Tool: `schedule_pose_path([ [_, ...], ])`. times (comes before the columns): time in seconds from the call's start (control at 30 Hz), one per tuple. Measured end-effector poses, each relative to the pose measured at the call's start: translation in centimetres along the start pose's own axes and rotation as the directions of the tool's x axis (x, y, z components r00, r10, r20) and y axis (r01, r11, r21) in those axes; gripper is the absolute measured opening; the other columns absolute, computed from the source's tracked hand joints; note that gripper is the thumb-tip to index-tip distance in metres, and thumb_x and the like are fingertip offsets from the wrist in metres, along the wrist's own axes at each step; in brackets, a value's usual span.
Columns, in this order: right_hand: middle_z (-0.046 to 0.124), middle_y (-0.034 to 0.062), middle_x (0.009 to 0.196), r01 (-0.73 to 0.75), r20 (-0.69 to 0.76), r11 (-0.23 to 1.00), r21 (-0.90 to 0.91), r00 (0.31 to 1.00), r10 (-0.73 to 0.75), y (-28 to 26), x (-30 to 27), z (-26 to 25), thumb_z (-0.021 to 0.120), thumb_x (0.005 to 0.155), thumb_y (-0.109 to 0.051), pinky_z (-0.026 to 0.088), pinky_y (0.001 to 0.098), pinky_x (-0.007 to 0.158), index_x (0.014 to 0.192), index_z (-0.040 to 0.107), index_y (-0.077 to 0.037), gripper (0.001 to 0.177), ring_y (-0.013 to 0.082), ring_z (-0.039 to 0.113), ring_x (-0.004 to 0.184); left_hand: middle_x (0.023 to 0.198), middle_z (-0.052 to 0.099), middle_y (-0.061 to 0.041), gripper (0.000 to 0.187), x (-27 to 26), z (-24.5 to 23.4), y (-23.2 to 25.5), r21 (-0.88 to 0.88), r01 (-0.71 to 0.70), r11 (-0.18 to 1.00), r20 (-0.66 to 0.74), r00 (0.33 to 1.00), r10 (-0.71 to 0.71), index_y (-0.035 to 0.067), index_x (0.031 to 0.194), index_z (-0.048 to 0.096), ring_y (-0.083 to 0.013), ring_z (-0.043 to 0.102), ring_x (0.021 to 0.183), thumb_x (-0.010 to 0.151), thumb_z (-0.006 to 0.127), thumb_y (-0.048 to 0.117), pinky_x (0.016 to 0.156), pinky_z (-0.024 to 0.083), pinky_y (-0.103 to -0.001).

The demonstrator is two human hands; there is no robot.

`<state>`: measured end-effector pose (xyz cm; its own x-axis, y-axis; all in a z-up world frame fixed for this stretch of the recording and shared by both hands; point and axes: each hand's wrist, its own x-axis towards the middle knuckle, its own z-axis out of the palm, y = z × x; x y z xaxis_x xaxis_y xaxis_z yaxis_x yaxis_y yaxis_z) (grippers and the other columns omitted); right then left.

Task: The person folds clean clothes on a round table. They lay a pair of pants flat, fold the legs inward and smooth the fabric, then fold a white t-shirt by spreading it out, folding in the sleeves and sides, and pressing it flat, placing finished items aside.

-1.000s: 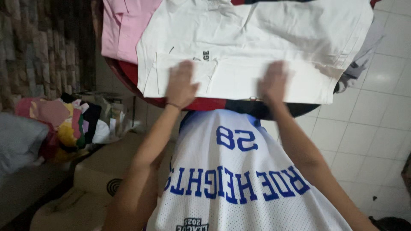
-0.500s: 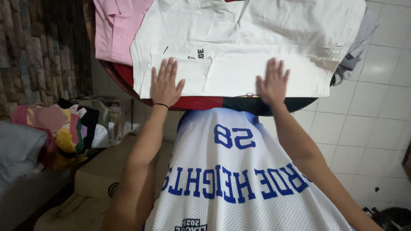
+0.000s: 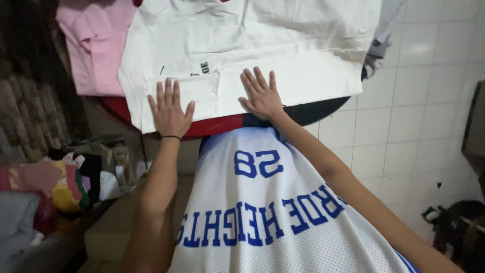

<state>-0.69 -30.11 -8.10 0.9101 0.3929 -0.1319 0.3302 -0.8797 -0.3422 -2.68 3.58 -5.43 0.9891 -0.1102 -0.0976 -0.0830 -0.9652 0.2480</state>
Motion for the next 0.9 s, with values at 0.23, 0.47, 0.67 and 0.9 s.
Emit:
schedule_pose_path([
  [0.23, 0.027, 0.0218, 0.170, -0.405, -0.134, 0.912, 0.066, 0.902, 0.411, 10.9, -5.0, -4.2, 0.054, 0.104, -0.044, 0.003, 0.0643, 0.126, 0.166, 0.022, -0.004, 0.081, 0.0428, 0.016, 0.158, 0.173, 0.027, -0.009, 0.079, -0.3, 0.0, 0.1, 0.014, -0.003, 1.000, -0.017, 1.000, 0.003, 0.011, 0.166, 0.033, -0.0331, 0.016, 0.161, 0.104, 0.050, 0.056, 0.128, 0.008, -0.061],
  [0.47, 0.029, 0.0236, 0.167, -0.602, -0.148, 0.796, 0.070, 0.783, 0.605, 18.6, -9.0, -7.6, 0.053, 0.103, -0.042, 0.006, 0.0694, 0.116, 0.160, 0.025, -0.002, 0.075, 0.0465, 0.011, 0.153, 0.170, 0.031, -0.011, 0.079, 0.0, -0.6, 0.6, 0.015, -0.002, 1.000, -0.033, 0.999, 0.003, 0.011, 0.163, 0.035, -0.0334, 0.020, 0.158, 0.100, 0.052, 0.056, 0.125, 0.011, -0.062],
  [0.67, 0.058, 0.0252, 0.144, -0.488, -0.589, 0.873, 0.012, 0.702, 0.401, 20.1, -6.7, -9.2, 0.067, 0.104, -0.019, 0.033, 0.0595, 0.121, 0.129, 0.068, -0.011, 0.026, 0.0445, 0.048, 0.142, 0.145, 0.055, -0.013, 0.063, 3.7, -3.1, 1.2, 0.029, -0.029, 0.999, -0.145, 0.989, 0.033, 0.009, 0.147, 0.053, -0.0324, 0.044, 0.139, 0.099, 0.064, 0.047, 0.123, 0.024, -0.060],
  [0.9, 0.059, 0.0241, 0.143, -0.249, -0.558, 0.967, -0.056, 0.811, 0.176, 26.0, 4.2, -17.5, 0.068, 0.098, -0.005, 0.040, 0.0572, 0.113, 0.136, 0.062, -0.004, 0.038, 0.0450, 0.051, 0.138, 0.136, 0.061, -0.016, 0.056, 22.6, -2.7, -0.4, -0.216, -0.212, 0.953, -0.325, 0.936, 0.134, 0.004, 0.144, 0.057, -0.0366, 0.053, 0.129, 0.096, 0.074, 0.027, 0.108, 0.042, -0.047],
])
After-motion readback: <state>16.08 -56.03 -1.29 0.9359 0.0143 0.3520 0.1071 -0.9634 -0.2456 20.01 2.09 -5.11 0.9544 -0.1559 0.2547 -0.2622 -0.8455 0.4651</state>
